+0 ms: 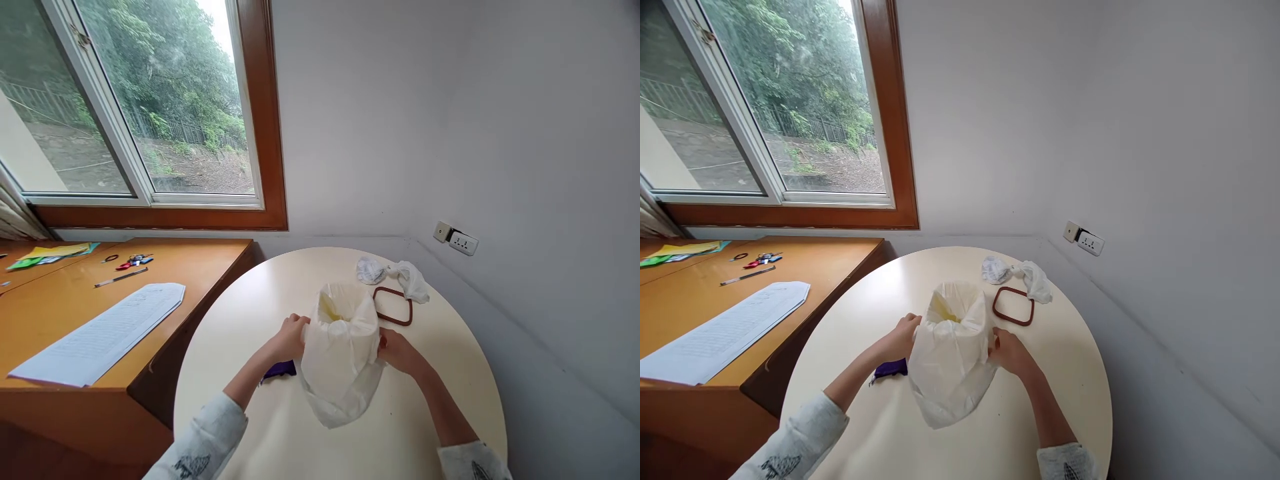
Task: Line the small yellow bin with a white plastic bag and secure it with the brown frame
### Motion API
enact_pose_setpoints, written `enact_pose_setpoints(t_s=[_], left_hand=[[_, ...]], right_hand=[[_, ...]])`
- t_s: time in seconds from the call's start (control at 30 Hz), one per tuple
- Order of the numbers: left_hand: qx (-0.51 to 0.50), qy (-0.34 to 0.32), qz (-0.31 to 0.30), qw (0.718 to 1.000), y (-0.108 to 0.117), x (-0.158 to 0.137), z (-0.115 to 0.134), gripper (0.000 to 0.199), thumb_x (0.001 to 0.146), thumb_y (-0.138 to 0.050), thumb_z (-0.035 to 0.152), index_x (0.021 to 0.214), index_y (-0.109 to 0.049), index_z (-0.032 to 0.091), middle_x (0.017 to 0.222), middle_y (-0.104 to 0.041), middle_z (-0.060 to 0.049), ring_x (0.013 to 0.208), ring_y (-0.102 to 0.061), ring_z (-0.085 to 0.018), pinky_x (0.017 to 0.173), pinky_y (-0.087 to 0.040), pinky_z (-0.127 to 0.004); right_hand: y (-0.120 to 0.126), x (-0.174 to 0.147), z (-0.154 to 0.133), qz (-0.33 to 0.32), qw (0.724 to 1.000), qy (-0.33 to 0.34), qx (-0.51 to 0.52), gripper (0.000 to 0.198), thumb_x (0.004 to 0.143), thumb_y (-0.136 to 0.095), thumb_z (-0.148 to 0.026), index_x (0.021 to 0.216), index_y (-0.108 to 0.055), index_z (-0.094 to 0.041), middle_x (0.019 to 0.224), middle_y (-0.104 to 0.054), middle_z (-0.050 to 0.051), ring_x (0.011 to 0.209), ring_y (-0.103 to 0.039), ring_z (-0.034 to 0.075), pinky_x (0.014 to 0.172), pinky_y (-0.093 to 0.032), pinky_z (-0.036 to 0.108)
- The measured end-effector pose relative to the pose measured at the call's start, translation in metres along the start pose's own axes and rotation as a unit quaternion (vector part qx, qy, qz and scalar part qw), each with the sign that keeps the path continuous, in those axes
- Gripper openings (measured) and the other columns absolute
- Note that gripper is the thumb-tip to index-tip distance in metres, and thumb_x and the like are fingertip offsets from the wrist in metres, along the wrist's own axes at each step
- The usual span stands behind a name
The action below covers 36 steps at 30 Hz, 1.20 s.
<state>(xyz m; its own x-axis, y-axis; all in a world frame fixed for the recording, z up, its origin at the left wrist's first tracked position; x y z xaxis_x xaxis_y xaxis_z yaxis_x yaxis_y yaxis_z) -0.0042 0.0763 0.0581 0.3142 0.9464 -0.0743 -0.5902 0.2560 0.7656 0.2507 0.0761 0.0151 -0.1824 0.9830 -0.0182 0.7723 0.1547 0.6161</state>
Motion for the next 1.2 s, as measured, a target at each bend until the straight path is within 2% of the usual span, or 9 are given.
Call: enact_pose_setpoints(t_s=[0.03,0.13,0.37,0.57,0.73,0.9,0.97,1.1,1.2], left_hand=[[0.009,-0.009,-0.002,1.000,-0.002,0.003,0.003,0.027,0.060,-0.061,0.028,0.086,-0.061,0.019,0.099,-0.054,-0.010,0.102,-0.047,-0.028,0.082,-0.042,-0.034],[0.003,-0.027,0.000,1.000,0.000,0.009,0.007,0.005,0.062,-0.056,0.024,0.062,-0.058,0.019,0.084,-0.059,-0.008,0.091,-0.052,-0.026,0.079,-0.042,-0.033],[-0.079,-0.029,0.045,0.995,0.058,-0.001,0.017,0.021,0.078,-0.042,0.036,0.074,-0.051,0.018,0.082,-0.060,-0.004,0.085,-0.056,-0.019,0.069,-0.044,-0.028],[-0.318,-0.056,0.102,0.941,0.109,-0.015,0.043,0.025,0.077,-0.053,0.043,0.077,-0.047,0.019,0.079,-0.055,0.001,0.070,-0.051,-0.011,0.063,-0.041,-0.023],[-0.347,-0.035,0.033,0.937,0.094,-0.020,0.055,0.023,0.080,-0.051,0.044,0.083,-0.045,0.022,0.075,-0.051,0.003,0.067,-0.049,-0.010,0.060,-0.041,-0.023],[-0.338,-0.015,-0.040,0.940,0.074,-0.027,0.051,0.027,0.078,-0.053,0.047,0.087,-0.048,0.022,0.079,-0.056,0.001,0.072,-0.054,-0.013,0.066,-0.044,-0.027],[-0.381,-0.015,-0.052,0.923,0.072,-0.022,0.044,0.029,0.078,-0.053,0.048,0.091,-0.050,0.021,0.083,-0.058,-0.001,0.075,-0.056,-0.015,0.070,-0.045,-0.029],[-0.519,0.047,0.002,0.854,0.062,0.003,0.019,0.035,0.078,-0.053,0.049,0.094,-0.053,0.018,0.091,-0.060,-0.006,0.079,-0.058,-0.016,0.073,-0.045,-0.030],[-0.518,0.091,-0.011,0.850,0.039,0.021,0.012,0.034,0.075,-0.059,0.044,0.096,-0.057,0.018,0.089,-0.063,-0.006,0.080,-0.060,-0.020,0.071,-0.045,-0.030]], right_hand=[[-0.002,0.001,-0.001,-0.009,1.000,-0.001,0.000,0.008,0.062,-0.054,-0.021,0.067,-0.060,-0.017,0.058,-0.055,-0.003,0.055,-0.046,0.011,0.053,-0.035,0.023],[0.005,0.002,-0.004,0.000,1.000,0.004,0.006,0.011,0.066,-0.049,-0.023,0.058,-0.055,-0.017,0.056,-0.053,-0.003,0.056,-0.046,0.012,0.055,-0.035,0.024],[0.076,-0.007,-0.036,0.070,0.980,0.039,0.180,0.016,0.070,-0.050,-0.029,0.075,-0.060,-0.017,0.069,-0.061,0.000,0.066,-0.053,0.015,0.064,-0.041,0.026],[0.119,-0.013,-0.091,0.130,0.945,0.097,0.283,0.022,0.073,-0.059,-0.036,0.087,-0.064,-0.020,0.086,-0.063,0.003,0.081,-0.056,0.016,0.076,-0.043,0.028],[0.108,-0.008,-0.117,0.077,0.941,0.091,0.316,0.019,0.073,-0.060,-0.036,0.084,-0.064,-0.021,0.091,-0.063,0.003,0.086,-0.056,0.016,0.076,-0.045,0.029],[0.102,-0.005,-0.115,0.077,0.903,0.107,0.410,0.015,0.073,-0.057,-0.031,0.084,-0.063,-0.021,0.090,-0.062,0.004,0.084,-0.057,0.017,0.068,-0.046,0.027],[0.104,0.000,-0.118,0.094,0.878,0.139,0.448,0.015,0.072,-0.056,-0.028,0.083,-0.062,-0.021,0.087,-0.063,0.003,0.083,-0.057,0.017,0.069,-0.046,0.028],[0.098,0.009,-0.141,0.087,0.825,0.189,0.525,0.018,0.071,-0.051,-0.028,0.082,-0.062,-0.020,0.086,-0.062,0.002,0.081,-0.058,0.016,0.073,-0.045,0.029],[0.077,0.009,-0.173,0.014,0.804,0.213,0.556,0.014,0.071,-0.049,-0.028,0.077,-0.059,-0.020,0.089,-0.063,0.002,0.084,-0.058,0.018,0.077,-0.045,0.032]])
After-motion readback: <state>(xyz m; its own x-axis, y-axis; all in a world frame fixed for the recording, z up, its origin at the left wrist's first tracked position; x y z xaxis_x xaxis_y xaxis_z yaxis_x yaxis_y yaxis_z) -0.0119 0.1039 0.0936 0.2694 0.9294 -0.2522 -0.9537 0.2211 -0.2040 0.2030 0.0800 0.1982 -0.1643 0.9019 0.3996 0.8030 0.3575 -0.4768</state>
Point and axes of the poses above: each hand's wrist, its own x-axis towards the middle knuckle, its own y-axis out of the back of the hand, z = x × y, the point moved 6 cm from there along x, towards the middle knuckle
